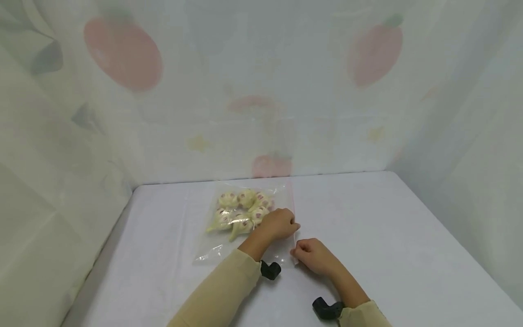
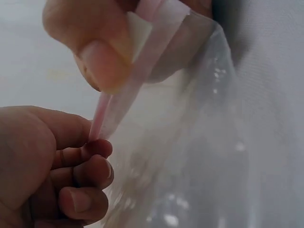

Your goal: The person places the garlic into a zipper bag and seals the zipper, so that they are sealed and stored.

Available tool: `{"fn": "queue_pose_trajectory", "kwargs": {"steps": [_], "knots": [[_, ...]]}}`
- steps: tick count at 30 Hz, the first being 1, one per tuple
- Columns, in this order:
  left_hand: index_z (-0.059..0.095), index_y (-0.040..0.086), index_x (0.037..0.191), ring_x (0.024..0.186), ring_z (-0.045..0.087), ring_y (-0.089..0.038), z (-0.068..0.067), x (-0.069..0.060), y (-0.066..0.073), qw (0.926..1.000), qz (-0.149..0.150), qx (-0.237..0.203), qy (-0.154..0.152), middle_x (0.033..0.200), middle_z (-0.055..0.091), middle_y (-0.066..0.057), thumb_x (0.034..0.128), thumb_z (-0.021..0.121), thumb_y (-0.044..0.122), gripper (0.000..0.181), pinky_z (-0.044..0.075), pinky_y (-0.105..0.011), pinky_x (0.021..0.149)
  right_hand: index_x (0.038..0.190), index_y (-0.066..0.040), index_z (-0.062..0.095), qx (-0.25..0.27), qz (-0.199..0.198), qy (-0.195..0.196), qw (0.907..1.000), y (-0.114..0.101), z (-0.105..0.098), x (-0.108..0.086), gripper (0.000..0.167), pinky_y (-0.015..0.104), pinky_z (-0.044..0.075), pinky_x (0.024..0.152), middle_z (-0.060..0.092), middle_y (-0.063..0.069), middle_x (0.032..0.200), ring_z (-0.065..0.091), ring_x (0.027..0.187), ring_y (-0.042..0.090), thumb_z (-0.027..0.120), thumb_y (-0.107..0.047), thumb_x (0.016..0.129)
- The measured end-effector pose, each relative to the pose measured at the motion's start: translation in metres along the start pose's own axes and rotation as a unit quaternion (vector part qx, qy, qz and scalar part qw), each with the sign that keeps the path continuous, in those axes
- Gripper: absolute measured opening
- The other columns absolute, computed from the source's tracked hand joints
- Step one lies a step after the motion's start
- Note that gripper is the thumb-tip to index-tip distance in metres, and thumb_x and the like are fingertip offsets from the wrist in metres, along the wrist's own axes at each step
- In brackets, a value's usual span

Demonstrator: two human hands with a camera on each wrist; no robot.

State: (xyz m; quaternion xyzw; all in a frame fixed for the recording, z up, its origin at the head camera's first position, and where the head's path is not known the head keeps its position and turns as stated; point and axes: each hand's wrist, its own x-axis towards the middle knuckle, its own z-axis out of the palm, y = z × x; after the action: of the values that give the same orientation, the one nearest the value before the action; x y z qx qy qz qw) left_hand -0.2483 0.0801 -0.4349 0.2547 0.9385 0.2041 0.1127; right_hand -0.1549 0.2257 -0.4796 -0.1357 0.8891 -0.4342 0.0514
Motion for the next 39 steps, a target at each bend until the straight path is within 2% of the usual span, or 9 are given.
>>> {"fn": "queue_pose_trajectory", "kwargs": {"steps": [6, 9, 14, 19, 24, 28, 31, 35, 39], "knots": [[0.055, 0.016, 0.064, 0.055, 0.043, -0.012, -0.002, -0.006, 0.001, 0.9993, 0.022, -0.023, -0.019, 0.06, 0.046, 0.004, 0.0955, 0.06, 0.04, 0.04, 0.034, -0.027, 0.051, 0.063, -0.01, 0.053, 0.032, 0.04, 0.028, 0.9983, 0.003, 0.0, 0.004, 0.042, 0.022, 0.034, 0.049, 0.046, -0.006, 0.051, 0.041, 0.049, 0.005, 0.063, -0.036, 0.095], [0.061, 0.019, 0.073, 0.057, 0.045, -0.01, -0.006, -0.013, -0.002, 0.9987, 0.034, -0.03, -0.022, 0.064, 0.051, 0.007, 0.0965, 0.058, 0.043, 0.034, 0.037, -0.027, 0.053, 0.064, -0.01, 0.054, 0.041, 0.06, 0.053, 0.9959, 0.004, 0.002, 0.006, 0.039, 0.023, 0.035, 0.05, 0.046, -0.006, 0.052, 0.042, 0.051, 0.007, 0.065, -0.033, 0.094], [0.067, 0.024, 0.098, 0.071, 0.055, -0.009, -0.022, -0.027, -0.017, 0.9976, 0.043, -0.048, 0.025, 0.085, 0.063, 0.011, 0.0964, 0.059, 0.042, 0.02, 0.045, -0.028, 0.063, 0.065, -0.01, 0.054, 0.051, 0.091, 0.103, 0.9893, 0.006, 0.003, 0.012, 0.034, 0.024, 0.033, 0.05, 0.044, -0.004, 0.056, 0.042, 0.057, 0.011, 0.065, -0.025, 0.093], [0.065, 0.019, 0.117, 0.087, 0.06, -0.014, -0.038, -0.049, -0.058, 0.9908, 0.027, -0.092, 0.095, 0.103, 0.065, 0.001, 0.0943, 0.064, 0.034, 0.027, 0.05, -0.034, 0.074, 0.067, -0.01, 0.056, 0.07, 0.128, 0.113, 0.9828, 0.012, 0.003, 0.014, 0.031, 0.025, 0.035, 0.046, 0.045, -0.002, 0.055, 0.043, 0.051, 0.013, 0.065, -0.023, 0.093], [0.061, 0.014, 0.128, 0.119, 0.056, -0.029, -0.053, -0.079, -0.113, 0.9827, -0.028, -0.087, 0.161, 0.129, 0.06, -0.008, 0.0871, 0.073, 0.031, 0.045, 0.045, -0.051, 0.096, 0.083, -0.009, 0.061, 0.06, 0.138, 0.106, 0.9829, 0.016, -0.004, 0.017, 0.019, 0.026, 0.036, 0.045, 0.046, -0.001, 0.056, 0.042, 0.049, 0.013, 0.067, -0.024, 0.092], [0.047, 0.012, 0.143, 0.14, 0.037, -0.039, -0.06, -0.103, -0.15, 0.9828, -0.083, -0.099, 0.132, 0.15, 0.043, -0.013, 0.0828, 0.077, 0.035, 0.071, 0.032, -0.061, 0.108, 0.108, -0.011, 0.061, -0.023, 0.123, 0.108, 0.9863, 0.013, -0.013, 0.021, 0.025, 0.031, 0.044, 0.06, 0.059, 0.003, 0.08, 0.052, 0.067, 0.015, 0.069, -0.025, 0.09], [0.037, 0.012, 0.15, 0.14, 0.037, -0.041, -0.059, -0.111, -0.165, 0.9817, -0.117, -0.123, 0.086, 0.151, 0.042, -0.017, 0.0827, 0.078, 0.038, 0.083, 0.033, -0.061, 0.109, 0.121, -0.012, 0.058, -0.092, 0.09, 0.146, 0.9809, 0.004, -0.013, 0.03, 0.038, 0.04, 0.05, 0.077, 0.061, 0.009, 0.11, 0.058, 0.092, 0.022, 0.072, -0.024, 0.087], [0.043, 0.011, 0.146, 0.128, 0.052, -0.039, -0.048, -0.108, -0.165, 0.9836, -0.14, -0.078, 0.082, 0.138, 0.056, -0.017, 0.0825, 0.077, 0.039, 0.077, 0.042, -0.058, 0.1, 0.12, -0.011, 0.061, -0.121, 0.02, 0.193, 0.9736, -0.016, -0.004, 0.045, 0.038, 0.051, 0.046, 0.094, 0.057, 0.011, 0.128, 0.052, 0.117, 0.033, 0.075, -0.021, 0.085], [0.051, 0.012, 0.14, 0.12, 0.057, -0.036, -0.032, -0.098, -0.152, 0.9791, -0.165, -0.01, 0.118, 0.131, 0.062, -0.013, 0.0779, 0.08, 0.039, 0.073, 0.046, -0.057, 0.091, 0.123, -0.012, 0.061, -0.119, -0.038, 0.167, 0.9781, -0.03, 0.011, 0.06, 0.045, 0.054, 0.041, 0.103, 0.056, 0.011, 0.135, 0.046, 0.129, 0.036, 0.077, -0.021, 0.083]]}}
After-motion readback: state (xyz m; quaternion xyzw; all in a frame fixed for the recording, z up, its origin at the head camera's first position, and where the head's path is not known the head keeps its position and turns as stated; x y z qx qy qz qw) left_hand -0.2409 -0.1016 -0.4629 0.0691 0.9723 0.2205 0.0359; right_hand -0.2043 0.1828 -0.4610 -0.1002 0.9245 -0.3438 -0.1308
